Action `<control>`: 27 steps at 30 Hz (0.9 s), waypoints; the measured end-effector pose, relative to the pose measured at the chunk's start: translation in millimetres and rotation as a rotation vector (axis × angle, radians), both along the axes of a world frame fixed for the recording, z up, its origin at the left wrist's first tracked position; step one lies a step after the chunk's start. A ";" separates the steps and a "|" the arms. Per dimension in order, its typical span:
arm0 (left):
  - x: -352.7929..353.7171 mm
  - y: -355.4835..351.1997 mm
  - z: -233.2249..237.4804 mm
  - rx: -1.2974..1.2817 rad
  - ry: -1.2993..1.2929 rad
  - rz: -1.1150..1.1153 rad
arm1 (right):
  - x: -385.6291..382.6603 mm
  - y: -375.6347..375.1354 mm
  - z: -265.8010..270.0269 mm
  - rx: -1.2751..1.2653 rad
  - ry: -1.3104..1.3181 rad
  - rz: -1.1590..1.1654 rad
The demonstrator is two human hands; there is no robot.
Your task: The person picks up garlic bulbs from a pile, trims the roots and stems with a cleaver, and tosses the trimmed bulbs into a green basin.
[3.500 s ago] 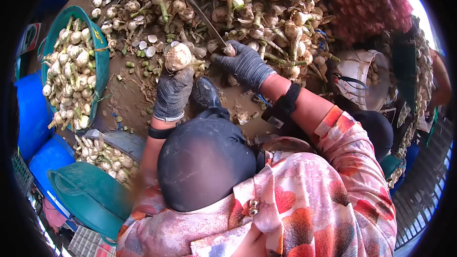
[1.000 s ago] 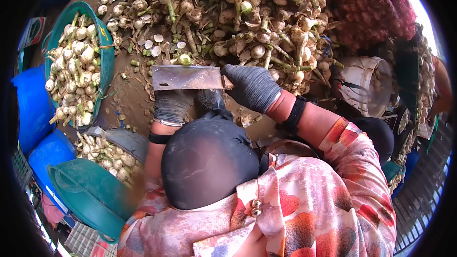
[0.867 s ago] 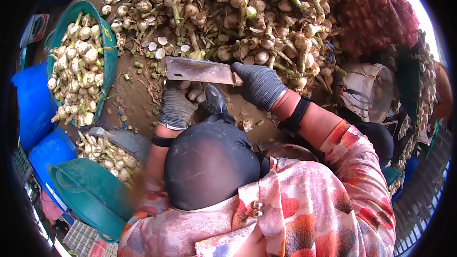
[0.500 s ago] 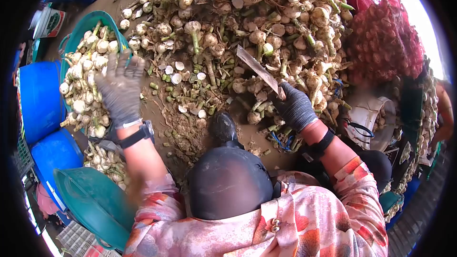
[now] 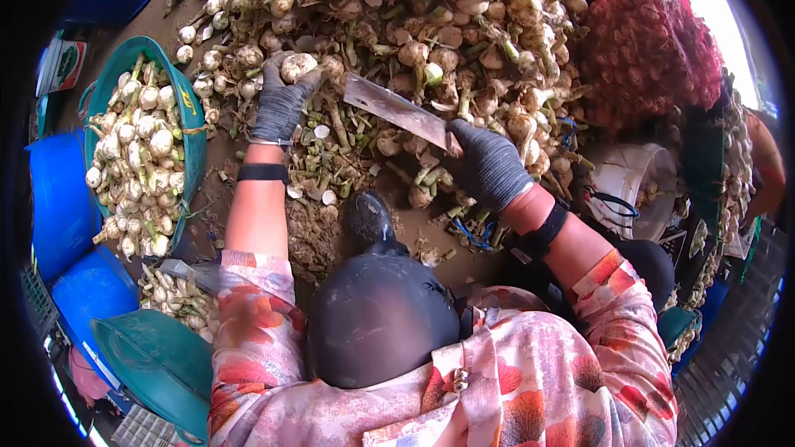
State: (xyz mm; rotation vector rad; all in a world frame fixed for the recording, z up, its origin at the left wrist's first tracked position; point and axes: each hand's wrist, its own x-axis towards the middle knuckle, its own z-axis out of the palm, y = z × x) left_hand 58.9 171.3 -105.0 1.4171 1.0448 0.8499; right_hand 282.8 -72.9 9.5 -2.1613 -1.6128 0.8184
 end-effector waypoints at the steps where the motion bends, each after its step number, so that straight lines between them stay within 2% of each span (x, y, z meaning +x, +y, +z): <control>1: -7.6 -26.4 8.1 -0.003 -0.036 -0.046 | -4.2 2.7 3.0 0.042 -0.034 0.070; 2: -12.3 -50.0 17.0 -0.009 -0.074 -0.087 | -10.7 6.2 7.5 0.083 -0.069 0.144; 3: -18.7 -66.6 5.1 0.043 -0.033 -0.125 | -21.6 9.7 16.4 0.058 -0.048 0.162; 4: -24.2 -85.4 11.6 0.094 0.000 -0.196 | -26.4 9.5 9.4 0.151 -0.037 0.213; 5: -29.4 -104.2 19.2 0.146 0.030 -0.265 | -30.4 10.8 7.6 0.123 -0.031 0.264; 8: -35.3 -140.2 37.3 0.455 0.185 -0.287 | -43.6 11.9 20.4 0.031 -0.028 0.369; 12: -60.7 -162.4 20.5 0.902 0.549 -0.364 | -49.5 -0.2 22.5 0.018 -0.054 0.393; 14: -63.1 -167.9 19.8 0.733 0.522 -0.398 | -50.3 -6.7 24.2 -0.015 -0.063 0.392; 15: -55.5 -170.1 33.9 0.493 0.424 -0.391 | -50.8 -10.3 22.3 -0.002 -0.061 0.379; 18: -47.7 -172.3 43.5 0.524 0.519 -0.394 | -52.2 -16.9 17.3 0.002 -0.070 0.343; 19: -44.3 -172.2 50.5 0.618 0.598 -0.395 | -52.6 -16.0 17.7 -0.020 -0.079 0.335; 21: -34.9 -177.3 76.7 0.469 0.430 -0.304 | -48.3 -14.8 13.5 -0.018 -0.128 0.345; 22: -28.7 -179.4 93.7 0.402 0.339 -0.255 | -38.4 -13.1 1.5 -0.013 -0.168 0.249; 24: -24.3 -183.9 122.6 0.385 0.206 -0.139 | -7.7 -10.2 -26.4 0.003 -0.242 0.060; 25: -28.3 -186.4 137.0 0.473 0.219 -0.169 | 7.4 -19.8 -29.4 -0.016 -0.281 0.019; 27: -32.0 -172.3 128.7 0.358 0.152 -0.141 | 13.5 -22.3 -21.5 0.035 -0.302 0.004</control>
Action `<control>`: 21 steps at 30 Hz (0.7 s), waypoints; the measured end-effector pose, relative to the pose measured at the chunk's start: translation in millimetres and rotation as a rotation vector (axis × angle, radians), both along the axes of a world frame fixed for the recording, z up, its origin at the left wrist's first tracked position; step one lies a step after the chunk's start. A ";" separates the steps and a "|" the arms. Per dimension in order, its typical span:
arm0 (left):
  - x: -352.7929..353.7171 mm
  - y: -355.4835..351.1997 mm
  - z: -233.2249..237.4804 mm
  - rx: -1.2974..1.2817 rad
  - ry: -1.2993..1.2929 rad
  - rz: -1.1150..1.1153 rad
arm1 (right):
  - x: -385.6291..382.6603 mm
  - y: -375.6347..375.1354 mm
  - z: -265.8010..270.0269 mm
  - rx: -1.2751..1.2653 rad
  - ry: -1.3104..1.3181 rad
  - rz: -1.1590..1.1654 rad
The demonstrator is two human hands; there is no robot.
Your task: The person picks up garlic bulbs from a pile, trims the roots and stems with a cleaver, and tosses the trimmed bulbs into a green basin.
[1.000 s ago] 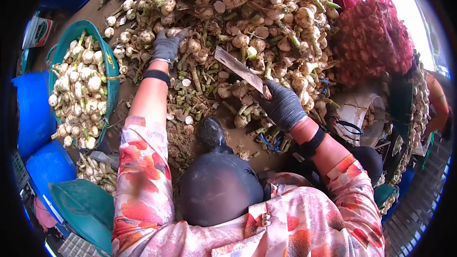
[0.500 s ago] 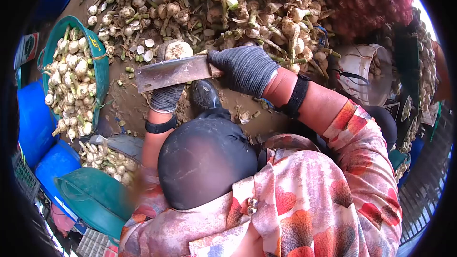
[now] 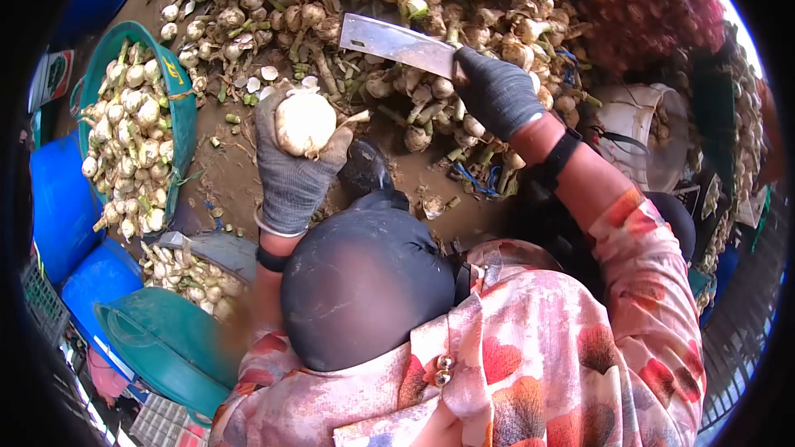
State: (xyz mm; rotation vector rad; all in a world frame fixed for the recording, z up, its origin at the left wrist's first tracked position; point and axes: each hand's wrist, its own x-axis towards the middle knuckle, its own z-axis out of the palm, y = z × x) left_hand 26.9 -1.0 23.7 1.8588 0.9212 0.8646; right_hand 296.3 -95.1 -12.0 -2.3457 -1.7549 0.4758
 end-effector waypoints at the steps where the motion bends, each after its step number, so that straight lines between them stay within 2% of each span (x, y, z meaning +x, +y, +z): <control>1: -0.8 2.7 -6.1 -0.113 -0.011 -0.002 | -10.9 -0.7 19.4 0.097 0.081 0.029; 2: 2.5 3.3 -5.5 -0.293 -0.107 0.005 | -21.3 -2.9 32.9 0.149 0.143 0.060; 3: 3.7 5.3 -19.6 -0.249 -0.109 0.019 | -28.6 2.3 39.6 0.214 0.197 0.094; 4: 4.2 10.9 -26.3 -0.193 -0.059 -0.002 | -33.4 3.9 41.8 0.169 0.301 0.115; 6: 3.3 12.4 -28.1 -0.026 0.139 0.001 | -44.5 -0.6 50.3 0.076 0.339 0.145; 7: 0.7 12.3 -36.4 -0.035 0.132 0.016 | -45.5 1.2 49.0 0.059 0.381 0.184; 8: -4.1 10.2 -52.0 -0.044 0.125 0.031 | -47.5 0.6 45.8 0.060 0.336 0.236; 11: -4.3 6.9 -59.9 -0.017 0.110 0.037 | -58.4 -3.4 48.8 0.038 0.270 0.304; 16: -4.9 -1.6 -59.8 0.158 0.183 0.026 | -63.5 4.3 52.0 -0.013 0.257 0.383; 21: 0.3 -8.4 -45.0 0.096 0.117 0.043 | -65.4 0.9 44.6 -0.104 0.193 0.375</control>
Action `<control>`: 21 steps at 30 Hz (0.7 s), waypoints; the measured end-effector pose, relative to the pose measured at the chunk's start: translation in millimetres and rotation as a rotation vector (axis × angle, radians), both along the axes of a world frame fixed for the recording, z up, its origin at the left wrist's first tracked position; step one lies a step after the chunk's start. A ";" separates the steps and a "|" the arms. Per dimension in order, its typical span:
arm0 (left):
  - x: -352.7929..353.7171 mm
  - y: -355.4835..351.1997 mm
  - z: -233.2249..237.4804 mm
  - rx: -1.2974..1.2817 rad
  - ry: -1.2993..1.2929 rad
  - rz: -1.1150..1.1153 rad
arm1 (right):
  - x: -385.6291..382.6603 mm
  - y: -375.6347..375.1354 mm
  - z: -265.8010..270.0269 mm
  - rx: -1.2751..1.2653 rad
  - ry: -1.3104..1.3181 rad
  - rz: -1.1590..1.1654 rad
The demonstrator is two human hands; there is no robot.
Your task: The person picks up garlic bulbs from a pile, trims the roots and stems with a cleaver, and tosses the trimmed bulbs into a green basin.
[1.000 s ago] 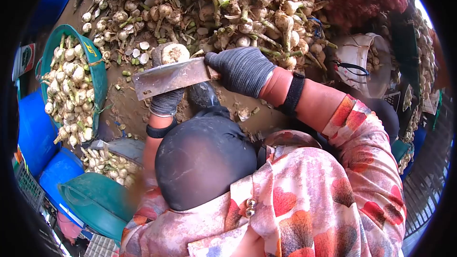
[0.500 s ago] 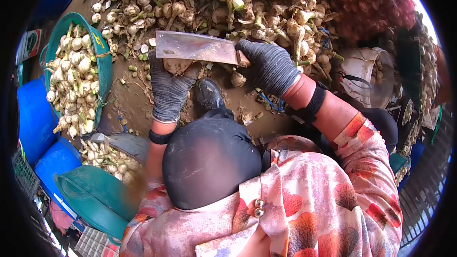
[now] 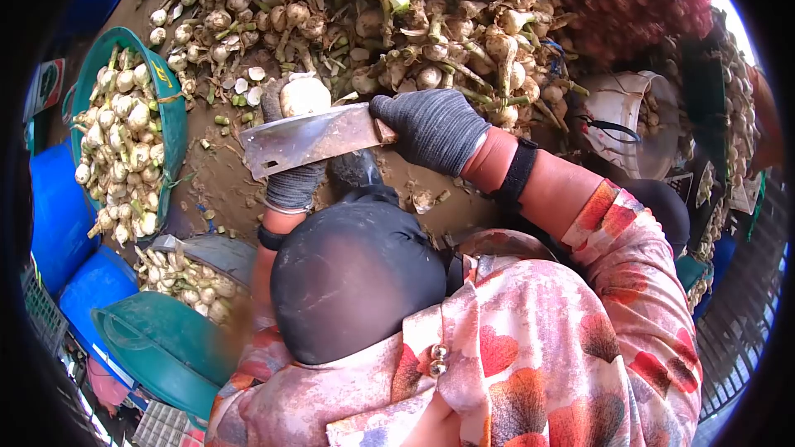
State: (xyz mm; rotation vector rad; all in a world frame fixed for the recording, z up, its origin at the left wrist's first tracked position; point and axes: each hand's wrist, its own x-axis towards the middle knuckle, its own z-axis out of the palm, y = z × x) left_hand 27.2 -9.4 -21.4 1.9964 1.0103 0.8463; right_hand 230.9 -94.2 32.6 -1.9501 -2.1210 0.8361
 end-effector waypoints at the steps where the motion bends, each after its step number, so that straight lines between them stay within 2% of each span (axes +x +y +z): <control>1: 2.0 -0.9 1.9 0.040 0.024 -0.017 | 0.2 -2.0 -6.5 0.027 -0.001 -0.014; 3: -1.4 -2.8 1.5 0.357 0.234 -0.132 | 3.3 -7.4 -20.6 0.084 -0.003 -0.042; 6: -0.9 -1.7 8.5 0.070 0.160 -0.062 | 17.6 -9.7 -29.5 0.132 -0.012 -0.068; 8: 4.2 -10.3 35.7 -0.404 -0.195 0.074 | 36.4 -0.3 -28.2 -0.054 -0.136 -0.331; 10: -4.9 -1.6 25.5 -0.238 -0.095 0.048 | 52.9 -5.4 -30.6 0.158 -0.099 -0.326; 11: -8.9 3.6 24.0 -0.211 -0.054 0.053 | 55.2 -7.3 -26.4 0.092 -0.092 -0.326; 12: -8.9 6.6 24.1 -0.182 -0.018 0.053 | 50.2 -11.5 -22.6 0.128 -0.034 -0.318; 14: -4.9 10.2 29.3 -0.463 -0.415 0.137 | 40.4 -9.2 -15.6 0.219 0.078 -0.291; 15: -9.4 13.4 23.3 -0.580 -0.492 0.168 | 37.6 -5.3 -13.0 0.036 0.031 -0.324; 16: -12.7 17.2 21.1 -0.697 -0.571 0.199 | 23.5 -12.8 -11.8 -0.007 0.246 -0.360; 17: -13.2 16.3 21.9 -0.875 -0.729 0.272 | 13.0 -17.5 -20.1 -0.005 0.344 -0.384; 18: -11.7 19.1 15.9 -0.940 -0.964 0.182 | 4.1 -19.7 -26.3 -0.005 0.443 -0.407; 21: -8.9 12.3 14.4 -1.220 -1.222 0.093 | -21.7 -10.0 -8.4 -0.011 0.553 -0.387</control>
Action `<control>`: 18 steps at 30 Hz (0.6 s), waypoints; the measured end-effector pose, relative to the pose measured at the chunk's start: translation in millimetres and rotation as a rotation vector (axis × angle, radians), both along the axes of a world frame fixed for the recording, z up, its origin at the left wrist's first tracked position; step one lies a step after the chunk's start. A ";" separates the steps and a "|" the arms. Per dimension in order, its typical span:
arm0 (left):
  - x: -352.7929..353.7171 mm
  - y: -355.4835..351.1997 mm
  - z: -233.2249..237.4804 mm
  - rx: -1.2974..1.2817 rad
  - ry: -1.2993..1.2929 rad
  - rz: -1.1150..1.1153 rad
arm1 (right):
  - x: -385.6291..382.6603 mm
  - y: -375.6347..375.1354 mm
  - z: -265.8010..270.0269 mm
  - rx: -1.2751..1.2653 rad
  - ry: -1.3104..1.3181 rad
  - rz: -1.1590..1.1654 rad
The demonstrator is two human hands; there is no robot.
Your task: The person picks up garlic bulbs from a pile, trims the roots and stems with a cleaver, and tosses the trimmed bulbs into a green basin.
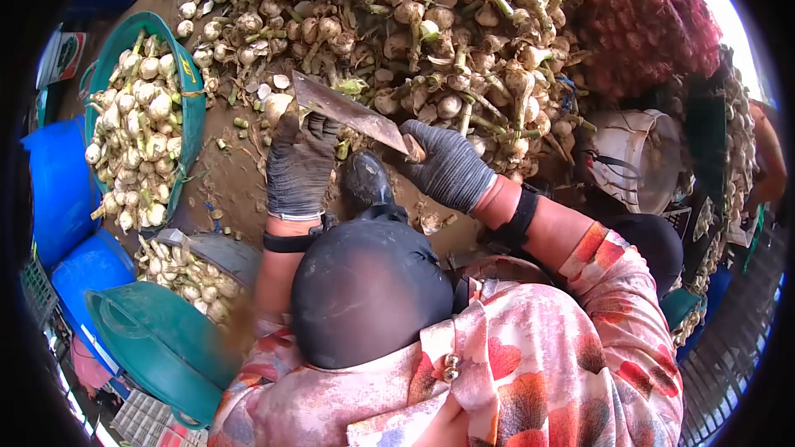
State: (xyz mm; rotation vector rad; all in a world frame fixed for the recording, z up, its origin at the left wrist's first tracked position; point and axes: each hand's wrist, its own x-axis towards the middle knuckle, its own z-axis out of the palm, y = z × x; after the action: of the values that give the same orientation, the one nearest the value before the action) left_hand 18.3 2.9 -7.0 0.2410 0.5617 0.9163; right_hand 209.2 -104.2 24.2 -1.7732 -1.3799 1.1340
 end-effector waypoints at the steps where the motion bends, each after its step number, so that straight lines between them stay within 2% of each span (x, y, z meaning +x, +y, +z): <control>1: 2.2 -2.8 7.8 -0.053 -0.089 -0.048 | -6.0 2.7 1.2 0.062 -0.043 0.002; 2: 4.3 -3.5 11.6 -0.108 -0.178 -0.097 | -9.1 6.7 -2.3 0.033 -0.032 -0.018; 5: 2.0 2.3 4.3 -0.155 -0.117 0.007 | -10.2 0.0 -35.6 -0.159 -0.002 -0.039; 6: -10.9 14.9 8.0 -0.125 -0.344 0.086 | -7.0 3.5 -44.3 -0.231 0.007 -0.031; 7: -26.2 32.3 18.8 -0.030 -0.408 0.200 | -5.8 7.5 -41.1 -0.540 0.103 -0.145; 8: -49.0 56.6 22.2 0.160 -0.565 0.250 | 1.2 -5.4 -64.7 -0.451 0.058 -0.190; 9: -65.1 72.3 48.3 0.197 -0.660 0.303 | 10.8 -21.3 -87.7 -0.370 0.011 -0.232; 10: -75.8 82.9 72.3 0.291 -0.548 0.359 | 19.4 -23.5 -80.2 -0.343 0.066 -0.210; 11: -85.3 97.4 65.7 0.321 -0.409 0.331 | 26.6 -23.3 -69.2 -0.317 0.122 -0.192; 12: -90.4 117.7 52.6 0.349 -0.269 0.301 | 33.4 -21.1 -63.4 -0.353 0.012 -0.176; 13: -86.6 137.2 39.0 0.382 -0.132 0.269 | 35.2 -14.7 -48.4 -0.424 0.197 -0.273; 15: -30.0 151.6 7.3 0.270 0.622 0.186 | 41.3 -7.1 -34.4 -0.317 0.082 -0.266; 16: -12.1 166.5 -24.9 0.377 0.901 -0.123 | 44.5 -5.0 -34.2 -0.307 0.066 -0.260; 17: 8.4 172.6 -57.2 0.516 1.179 -0.216 | 47.3 -4.0 -34.6 -0.300 0.050 -0.255; 18: 25.5 187.3 -97.1 0.477 1.310 -0.296 | 49.5 -3.4 -35.0 -0.295 0.034 -0.249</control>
State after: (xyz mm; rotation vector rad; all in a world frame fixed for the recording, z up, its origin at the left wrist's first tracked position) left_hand 43.9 190.2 -104.1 1.3699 1.4473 0.4882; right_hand 258.7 -107.6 -10.8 -2.0536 -0.9757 1.2716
